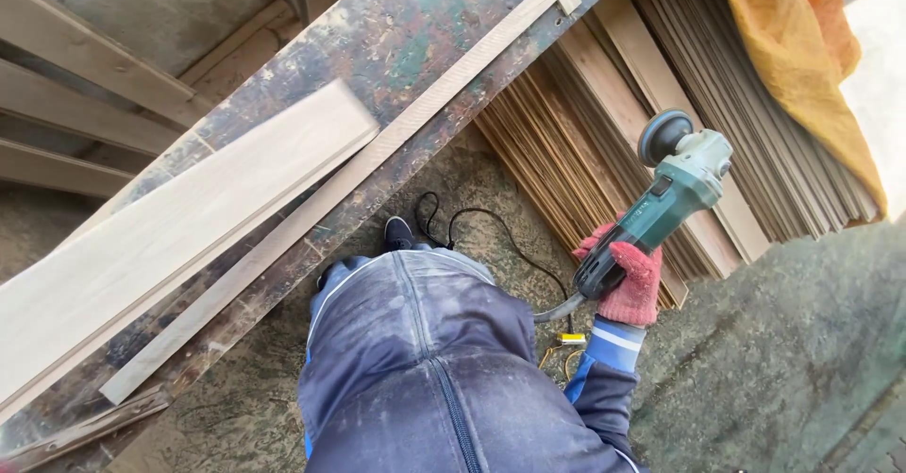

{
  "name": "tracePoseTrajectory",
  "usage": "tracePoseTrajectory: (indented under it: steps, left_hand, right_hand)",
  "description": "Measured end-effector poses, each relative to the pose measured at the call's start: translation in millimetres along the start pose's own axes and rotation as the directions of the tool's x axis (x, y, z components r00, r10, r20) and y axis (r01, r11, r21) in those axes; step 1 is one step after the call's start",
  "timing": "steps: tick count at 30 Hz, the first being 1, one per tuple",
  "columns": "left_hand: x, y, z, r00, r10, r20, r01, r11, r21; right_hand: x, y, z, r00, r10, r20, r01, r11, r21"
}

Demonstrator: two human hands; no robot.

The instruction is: Sanding a long piece of wood using a handheld power tool on a workbench.

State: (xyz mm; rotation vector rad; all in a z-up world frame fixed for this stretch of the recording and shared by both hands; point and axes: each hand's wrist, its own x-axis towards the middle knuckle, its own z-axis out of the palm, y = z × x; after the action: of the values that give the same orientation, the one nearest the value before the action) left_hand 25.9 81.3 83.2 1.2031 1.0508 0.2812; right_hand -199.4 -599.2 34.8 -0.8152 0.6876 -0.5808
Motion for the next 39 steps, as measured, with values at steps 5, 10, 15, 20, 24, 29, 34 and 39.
tracePoseTrajectory:
  steps: [5,10,15,20,24,29,34,39]
  left_hand:
    - [-35.1,-74.6,78.3,0.983,-0.174,-0.056,0.164,0.975,-0.153]
    - [-44.5,-160.4,163.3,0.923,-0.366,0.117,0.383,0.85,-0.362]
    - [-12.8,-210.1,197.1,0.892,-0.34,0.298,0.446,0.77,-0.456]
    - [17.1,-254.2,201.3,0.891,-0.347,0.294,0.451,0.754,-0.478]
    - [26.0,-274.8,198.2,0.886,-0.36,0.293,0.462,0.745,-0.481]
    - [-102.7,-164.1,208.6,0.849,-0.469,0.242,0.446,0.883,0.145]
    - [-86.5,-138.1,259.1,0.232,0.469,0.852,-0.973,0.106,0.207]
    - [-50.2,-139.3,284.7,0.263,-0.133,0.956,-0.856,-0.489,0.167]
  right_hand:
    - [-12.0,-16.9,44.8,0.997,0.04,-0.06,-0.043,0.998,-0.04]
    - [-13.1,-19.3,37.5,0.997,0.073,-0.034,-0.074,0.997,-0.024]
    - [-15.4,-17.9,13.4,0.996,0.062,-0.063,-0.065,0.997,-0.049]
    - [-19.7,-14.3,13.4,0.997,0.046,-0.067,-0.051,0.996,-0.078]
    - [-15.6,-12.3,11.9,0.998,0.05,-0.05,-0.054,0.993,-0.1]
    - [-7.1,-11.2,19.4,0.997,0.067,-0.025,-0.07,0.993,-0.093]
    - [1.4,-7.5,26.4,0.996,0.093,-0.01,-0.094,0.989,-0.115]
    - [1.0,-4.1,38.7,0.995,0.103,-0.016,-0.104,0.99,-0.099]
